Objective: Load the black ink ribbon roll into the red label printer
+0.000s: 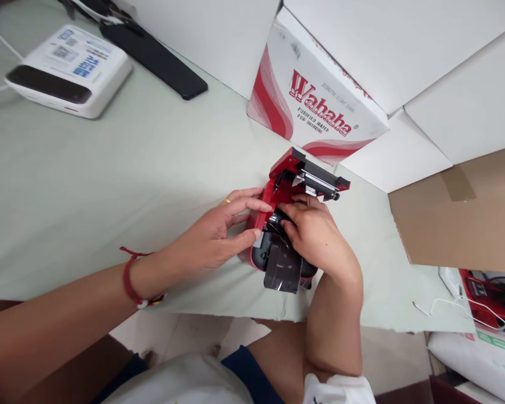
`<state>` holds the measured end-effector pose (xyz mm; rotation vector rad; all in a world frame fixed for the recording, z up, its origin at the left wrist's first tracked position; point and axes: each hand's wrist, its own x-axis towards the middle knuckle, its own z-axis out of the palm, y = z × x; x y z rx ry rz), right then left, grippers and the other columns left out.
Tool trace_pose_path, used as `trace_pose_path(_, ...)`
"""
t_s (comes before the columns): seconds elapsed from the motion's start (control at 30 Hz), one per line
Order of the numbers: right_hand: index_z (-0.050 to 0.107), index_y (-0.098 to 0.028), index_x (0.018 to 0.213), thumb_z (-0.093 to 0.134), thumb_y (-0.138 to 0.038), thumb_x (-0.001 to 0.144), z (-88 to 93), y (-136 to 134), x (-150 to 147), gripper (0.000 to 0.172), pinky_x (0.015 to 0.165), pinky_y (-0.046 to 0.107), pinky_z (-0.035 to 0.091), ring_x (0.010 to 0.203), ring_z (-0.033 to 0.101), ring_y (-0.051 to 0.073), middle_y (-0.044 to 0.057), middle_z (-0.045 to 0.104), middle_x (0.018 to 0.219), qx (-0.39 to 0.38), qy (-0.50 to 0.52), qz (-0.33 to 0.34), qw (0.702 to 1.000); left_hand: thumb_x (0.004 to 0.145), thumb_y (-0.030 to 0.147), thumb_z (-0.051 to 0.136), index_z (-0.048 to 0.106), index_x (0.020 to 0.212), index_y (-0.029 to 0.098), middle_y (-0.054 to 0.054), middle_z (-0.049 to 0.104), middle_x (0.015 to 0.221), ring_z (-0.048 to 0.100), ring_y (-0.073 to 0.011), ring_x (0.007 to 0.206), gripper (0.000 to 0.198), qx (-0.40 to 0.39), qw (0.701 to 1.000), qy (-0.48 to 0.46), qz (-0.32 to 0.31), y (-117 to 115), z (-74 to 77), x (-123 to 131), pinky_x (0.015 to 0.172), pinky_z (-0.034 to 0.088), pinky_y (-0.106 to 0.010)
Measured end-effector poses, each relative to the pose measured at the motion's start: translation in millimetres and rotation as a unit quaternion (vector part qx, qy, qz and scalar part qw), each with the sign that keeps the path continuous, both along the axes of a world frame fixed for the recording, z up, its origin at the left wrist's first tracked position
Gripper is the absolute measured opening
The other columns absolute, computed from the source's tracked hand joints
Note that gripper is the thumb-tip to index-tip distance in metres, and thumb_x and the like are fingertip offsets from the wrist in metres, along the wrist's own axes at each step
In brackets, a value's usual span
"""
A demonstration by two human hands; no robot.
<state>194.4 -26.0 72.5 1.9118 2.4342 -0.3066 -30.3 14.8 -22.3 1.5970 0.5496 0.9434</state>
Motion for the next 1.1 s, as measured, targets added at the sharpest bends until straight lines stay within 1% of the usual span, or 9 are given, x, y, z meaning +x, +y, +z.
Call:
trace_pose_path(0.2, 0.082, -0.018, 0.122, 0.059, -0.025, 0.104, 5.1, 8.1, -4.1, 0.030, 0.101, 0.047, 0.056, 0.110, 0.069, 0.031, 0.013, 0.080, 0.115, -0.045, -0.006, -0.015, 0.999, 0.094, 0.027, 0.063, 0.070, 0.129, 0.025, -0.015, 0.049, 0.169, 0.051, -0.0311, 0.161, 0.036, -0.086, 0.996, 0.018, -0.018, -3.7, 12.1, 0.1, 0.134, 0.046, -0.060)
trace_pose_path(0.3, 0.081, -0.019, 0.119, 0.064, -0.023, 0.100, 5.7, 7.8, -4.6, 0.025, 0.103, 0.046, 0.055, 0.114, 0.069, 0.031, 0.012, 0.079, 0.117, -0.048, -0.002, -0.037, 0.998, 0.093, 0.026, 0.062, 0.070, 0.129, 0.025, -0.015, 0.048, 0.169, 0.051, -0.0320, 0.160, 0.037, -0.093, 0.995, 0.018, -0.015, -5.2, 13.2, 2.2, 0.134, 0.045, -0.062)
trace_pose_path(0.5, 0.076, -0.021, 0.135, 0.062, -0.023, 0.100, 1.6, 0.4, -1.4, 0.037, 0.111, 0.046, 0.055, 0.126, 0.068, 0.030, 0.012, 0.075, 0.132, -0.010, 0.047, -0.073, 0.996, 0.092, 0.022, 0.060, 0.071, 0.128, 0.026, -0.013, 0.054, 0.162, 0.053, -0.0293, 0.158, 0.037, -0.083, 0.996, 0.012, 0.006, -7.4, 11.7, 4.9, 0.132, 0.046, -0.061)
trace_pose_path(0.63, 0.073, -0.021, 0.143, 0.060, -0.028, 0.103, 8.5, -8.2, -7.3, 0.042, 0.108, 0.046, 0.059, 0.120, 0.071, 0.028, 0.013, 0.074, 0.129, 0.045, 0.076, -0.114, 0.990, 0.094, 0.022, 0.060, 0.071, 0.125, 0.026, -0.012, 0.059, 0.155, 0.056, -0.0278, 0.154, 0.033, -0.073, 0.997, 0.005, 0.020, -8.7, 10.1, 5.6, 0.131, 0.048, -0.059)
trace_pose_path(0.73, 0.074, -0.025, 0.141, 0.063, -0.034, 0.105, 18.9, -28.0, -8.9, 0.039, 0.104, 0.041, 0.060, 0.115, 0.071, 0.025, 0.010, 0.073, 0.124, 0.081, 0.134, -0.116, 0.981, 0.094, 0.020, 0.061, 0.070, 0.123, 0.025, -0.011, 0.062, 0.148, 0.062, -0.0260, 0.146, 0.031, -0.068, 0.997, -0.008, 0.029, -10.1, 9.4, 6.8, 0.127, 0.052, -0.057)
trace_pose_path(0.8, 0.073, -0.030, 0.141, 0.066, -0.038, 0.106, 25.6, -50.0, 1.2, 0.037, 0.103, 0.037, 0.059, 0.120, 0.070, 0.023, 0.008, 0.072, 0.130, 0.101, 0.197, -0.140, 0.965, 0.094, 0.019, 0.061, 0.070, 0.122, 0.025, -0.011, 0.064, 0.144, 0.064, -0.0254, 0.140, 0.030, -0.071, 0.997, -0.010, 0.032, -11.2, 9.9, 7.1, 0.124, 0.054, -0.055)
trace_pose_path(0.9, 0.071, -0.035, 0.142, 0.069, -0.044, 0.105, 29.0, -88.7, 38.2, 0.039, 0.106, 0.038, 0.058, 0.129, 0.069, 0.024, 0.006, 0.070, 0.140, 0.146, 0.267, -0.245, 0.920, 0.094, 0.020, 0.061, 0.069, 0.122, 0.024, -0.011, 0.064, 0.142, 0.065, -0.0260, 0.138, 0.030, -0.085, 0.996, -0.004, 0.029, -12.1, 11.0, 6.4, 0.120, 0.056, -0.054)
trace_pose_path(1.0, 0.069, -0.031, 0.143, 0.065, -0.056, 0.101, 18.1, -120.4, 84.3, 0.049, 0.106, 0.043, 0.059, 0.122, 0.071, 0.026, 0.009, 0.071, 0.138, 0.091, 0.166, -0.334, 0.924, 0.094, 0.021, 0.062, 0.069, 0.124, 0.024, -0.011, 0.061, 0.143, 0.064, -0.0261, 0.137, 0.031, -0.099, 0.995, -0.001, 0.026, -11.7, 10.5, 6.2, 0.120, 0.056, -0.053)
trace_pose_path(1.1, 0.079, -0.023, 0.125, 0.068, -0.051, 0.090, -6.8, -135.4, 115.0, 0.046, 0.101, 0.050, 0.060, 0.110, 0.073, 0.030, 0.012, 0.076, 0.116, 0.029, 0.113, -0.356, 0.927, 0.092, 0.022, 0.062, 0.068, 0.124, 0.025, -0.010, 0.060, 0.142, 0.063, -0.0262, 0.137, 0.033, -0.099, 0.995, -0.004, 0.026, -10.7, 9.3, 7.0, 0.121, 0.054, -0.054)
